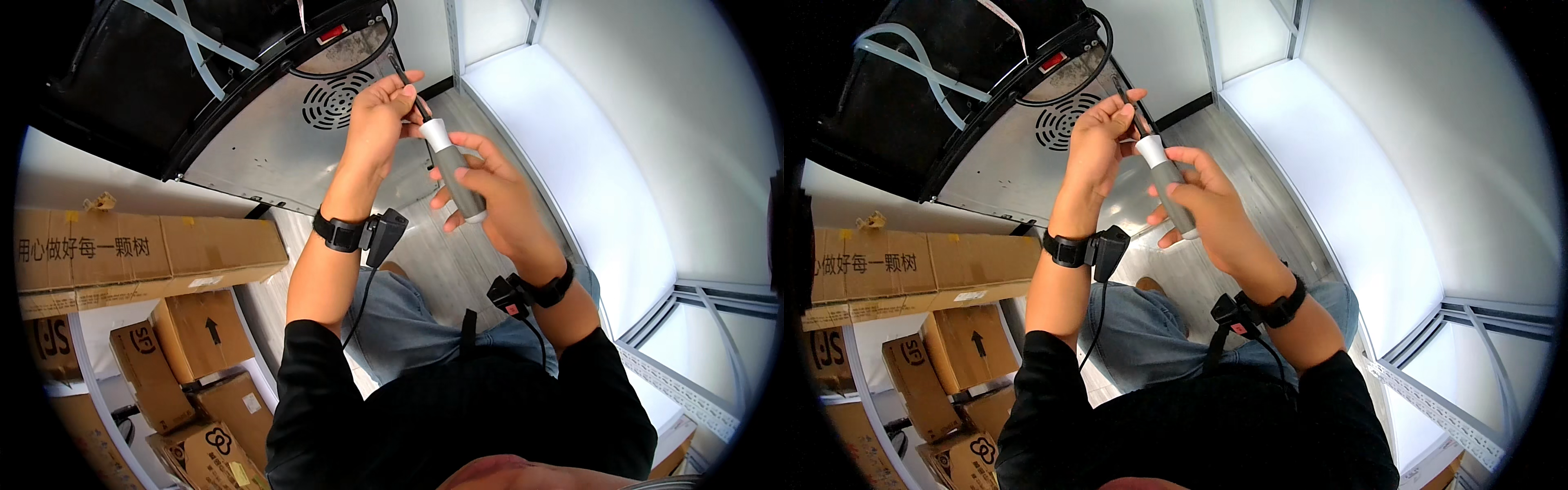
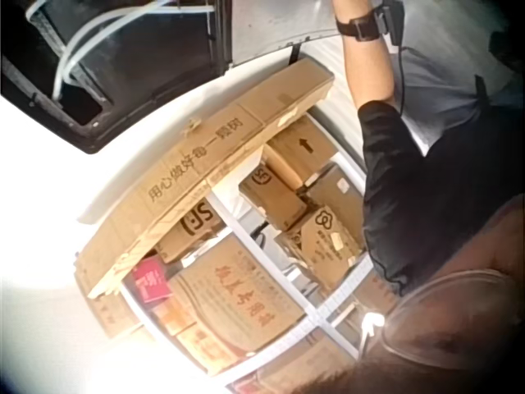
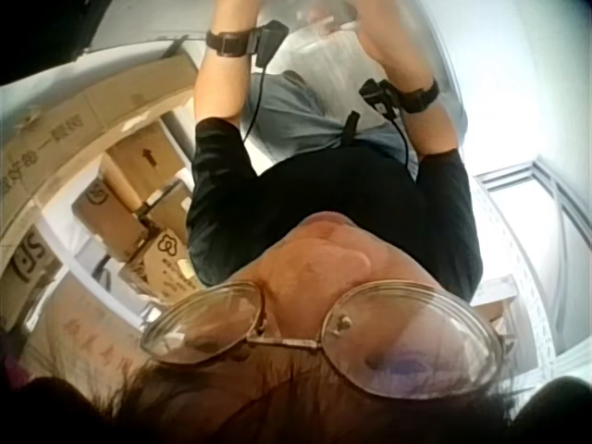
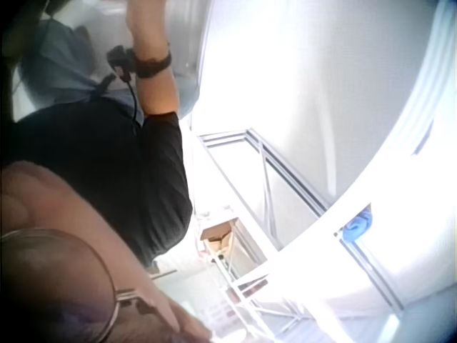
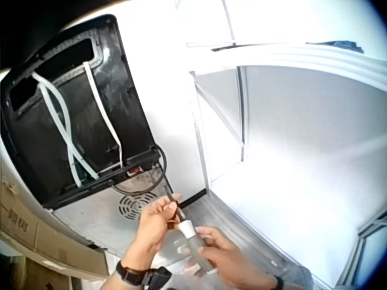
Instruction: The person uses a screwdriver to remove screws from a black plastic cover on a white appliance. They remove the cover, then continue to remove screws from the metal back panel of the appliance.
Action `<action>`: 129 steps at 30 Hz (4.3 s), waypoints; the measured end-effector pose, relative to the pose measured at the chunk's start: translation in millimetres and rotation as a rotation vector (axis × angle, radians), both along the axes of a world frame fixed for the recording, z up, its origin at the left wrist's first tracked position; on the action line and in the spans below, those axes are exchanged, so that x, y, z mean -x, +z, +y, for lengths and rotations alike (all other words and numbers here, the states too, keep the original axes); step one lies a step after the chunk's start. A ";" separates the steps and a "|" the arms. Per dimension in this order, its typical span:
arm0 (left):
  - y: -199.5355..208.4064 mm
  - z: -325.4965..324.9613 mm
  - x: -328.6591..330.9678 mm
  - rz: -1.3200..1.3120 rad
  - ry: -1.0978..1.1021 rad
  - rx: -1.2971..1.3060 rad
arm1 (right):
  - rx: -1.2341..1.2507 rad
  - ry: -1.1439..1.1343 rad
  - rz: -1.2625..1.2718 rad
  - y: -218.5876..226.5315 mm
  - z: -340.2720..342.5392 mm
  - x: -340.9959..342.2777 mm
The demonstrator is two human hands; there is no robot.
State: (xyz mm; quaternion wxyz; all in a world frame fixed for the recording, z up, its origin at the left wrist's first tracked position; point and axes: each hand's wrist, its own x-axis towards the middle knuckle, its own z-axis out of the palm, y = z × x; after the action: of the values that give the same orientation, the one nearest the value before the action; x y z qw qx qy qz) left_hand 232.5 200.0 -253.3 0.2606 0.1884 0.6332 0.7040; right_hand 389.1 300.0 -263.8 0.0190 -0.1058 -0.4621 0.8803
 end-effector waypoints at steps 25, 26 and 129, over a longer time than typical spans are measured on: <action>3.4 5.5 7.8 0.146 0.138 0.108 | -0.321 0.019 -0.014 -44.4 -10.2 10.8; 3.2 5.9 7.8 0.176 0.145 0.130 | -0.359 0.009 -0.012 -44.9 -10.7 11.4; -377.5 521.4 -252.8 0.200 -0.697 0.493 | 0.432 -1.165 -0.494 -313.6 244.5 -298.4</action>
State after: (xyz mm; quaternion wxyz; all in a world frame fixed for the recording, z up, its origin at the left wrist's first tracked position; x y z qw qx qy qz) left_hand 485.3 721.4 -630.7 0.4571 0.3904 0.7030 0.3801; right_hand 687.5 544.5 -577.3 0.3634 -0.5379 -0.1334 0.7489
